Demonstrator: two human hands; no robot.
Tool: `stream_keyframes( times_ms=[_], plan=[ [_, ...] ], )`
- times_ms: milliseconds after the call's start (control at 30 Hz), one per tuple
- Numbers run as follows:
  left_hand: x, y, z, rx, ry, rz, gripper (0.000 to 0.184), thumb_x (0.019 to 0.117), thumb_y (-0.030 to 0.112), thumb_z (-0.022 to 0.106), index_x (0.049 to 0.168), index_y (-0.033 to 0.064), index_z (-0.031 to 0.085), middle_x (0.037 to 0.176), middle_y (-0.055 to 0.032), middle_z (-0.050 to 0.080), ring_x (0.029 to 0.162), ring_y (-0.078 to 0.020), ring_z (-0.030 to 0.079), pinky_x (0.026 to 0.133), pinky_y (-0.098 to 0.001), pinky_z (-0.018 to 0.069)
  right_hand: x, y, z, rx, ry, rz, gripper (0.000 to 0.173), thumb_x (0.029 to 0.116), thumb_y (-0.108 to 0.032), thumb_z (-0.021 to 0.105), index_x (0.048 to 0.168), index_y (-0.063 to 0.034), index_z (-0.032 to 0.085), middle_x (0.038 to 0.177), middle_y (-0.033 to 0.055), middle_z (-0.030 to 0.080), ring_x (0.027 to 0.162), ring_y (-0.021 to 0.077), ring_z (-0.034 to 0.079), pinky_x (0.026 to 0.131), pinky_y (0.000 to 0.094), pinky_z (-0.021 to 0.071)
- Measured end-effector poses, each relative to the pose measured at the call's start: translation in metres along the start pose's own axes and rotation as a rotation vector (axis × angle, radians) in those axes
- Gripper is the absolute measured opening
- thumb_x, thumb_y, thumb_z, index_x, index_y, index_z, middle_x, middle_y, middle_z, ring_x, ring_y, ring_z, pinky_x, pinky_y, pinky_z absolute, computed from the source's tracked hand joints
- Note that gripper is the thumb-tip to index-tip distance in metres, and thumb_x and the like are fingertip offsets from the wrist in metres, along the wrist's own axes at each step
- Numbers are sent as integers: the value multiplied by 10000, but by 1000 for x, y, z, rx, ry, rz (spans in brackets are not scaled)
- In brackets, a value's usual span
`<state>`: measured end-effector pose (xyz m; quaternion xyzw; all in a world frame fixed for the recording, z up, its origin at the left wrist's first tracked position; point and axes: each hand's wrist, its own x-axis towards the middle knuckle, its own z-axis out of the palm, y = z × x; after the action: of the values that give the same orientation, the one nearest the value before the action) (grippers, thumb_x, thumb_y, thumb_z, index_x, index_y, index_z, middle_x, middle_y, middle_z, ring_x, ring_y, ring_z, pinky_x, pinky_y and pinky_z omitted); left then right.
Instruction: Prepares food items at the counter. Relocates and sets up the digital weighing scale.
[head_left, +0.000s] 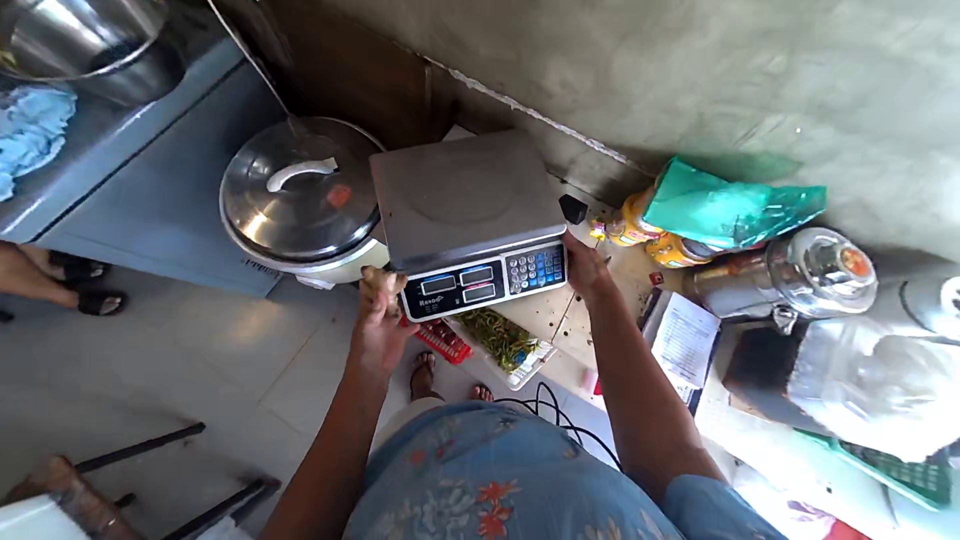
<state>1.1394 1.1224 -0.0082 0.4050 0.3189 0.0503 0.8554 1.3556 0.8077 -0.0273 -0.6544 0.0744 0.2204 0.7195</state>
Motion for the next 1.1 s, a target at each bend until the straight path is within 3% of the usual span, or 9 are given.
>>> stream_keyframes(
  times_ms=[100, 200, 300, 500, 600, 733, 867, 967, 1100],
  plan=[
    [9, 0, 1, -50, -75, -70, 582, 1028, 416, 503, 1553, 312, 273, 1468, -128, 503, 1281, -361, 551, 900, -621, 530, -5, 0, 2, 35, -17, 25, 487, 1063, -487, 471, 1377, -142, 610, 1215, 47, 719, 1108, 167, 688, 949, 392, 583],
    [16, 1, -8, -73, -131, -58, 603, 1005, 444, 560, 1537, 306, 312, 1474, -117, 509, 1302, -346, 547, 962, -604, 519, -8, -1, 9, 42, 1, 53, 464, 1080, -463, 435, 1362, -138, 608, 1199, 52, 720, 1086, 169, 692, 924, 393, 588],
    [25, 6, -14, -80, -182, -28, 730, 925, 516, 667, 1536, 290, 337, 1458, -123, 529, 1278, -338, 570, 956, -573, 542, -9, 0, 14, 62, 2, 58, 443, 1095, -421, 398, 1363, -129, 597, 1179, 63, 723, 1064, 177, 698, 907, 398, 595],
    [30, 9, -19, -67, -205, -62, 685, 978, 467, 610, 1553, 302, 276, 1466, -131, 520, 1290, -344, 564, 970, -573, 537, -10, -3, 14, 133, -24, 101, 449, 1110, -396, 373, 1352, -91, 597, 1156, 96, 728, 1047, 196, 709, 914, 406, 598],
    [29, 11, -20, -46, -207, -72, 581, 1039, 409, 508, 1551, 276, 267, 1460, -139, 517, 1286, -335, 566, 968, -568, 537, -11, -6, 13, 176, -48, 131, 438, 1112, -379, 367, 1336, -84, 601, 1139, 100, 731, 1037, 199, 712, 905, 402, 602],
    [28, 12, -20, -43, -205, -79, 597, 1056, 401, 476, 1580, 298, 207, 1498, -133, 480, 1315, -340, 539, 979, -576, 523, -11, -3, 13, 180, -57, 108, 445, 1109, -381, 376, 1355, -78, 590, 1157, 108, 728, 1054, 206, 709, 921, 409, 596],
    [27, 11, -19, -49, -196, -77, 599, 1064, 397, 467, 1588, 303, 193, 1505, -137, 475, 1320, -337, 538, 990, -565, 520, -15, -1, 17, 111, 0, 96, 488, 1098, -448, 389, 1375, -92, 577, 1177, 104, 721, 1064, 200, 704, 927, 407, 591],
    [26, 10, -18, -55, -201, -61, 669, 1018, 443, 555, 1581, 322, 214, 1510, -119, 480, 1327, -331, 536, 1000, -561, 520, -15, 4, 12, 77, -25, 91, 529, 1082, -501, 402, 1394, -103, 560, 1202, 87, 714, 1087, 192, 695, 945, 400, 583],
    [25, 6, -16, -55, -181, -46, 632, 1038, 431, 528, 1582, 338, 219, 1532, -102, 456, 1345, -329, 519, 1011, -568, 511, -14, 6, 10, 78, -22, 86, 531, 1080, -505, 404, 1395, -103, 552, 1204, 81, 710, 1082, 185, 694, 934, 389, 585]
  ],
)
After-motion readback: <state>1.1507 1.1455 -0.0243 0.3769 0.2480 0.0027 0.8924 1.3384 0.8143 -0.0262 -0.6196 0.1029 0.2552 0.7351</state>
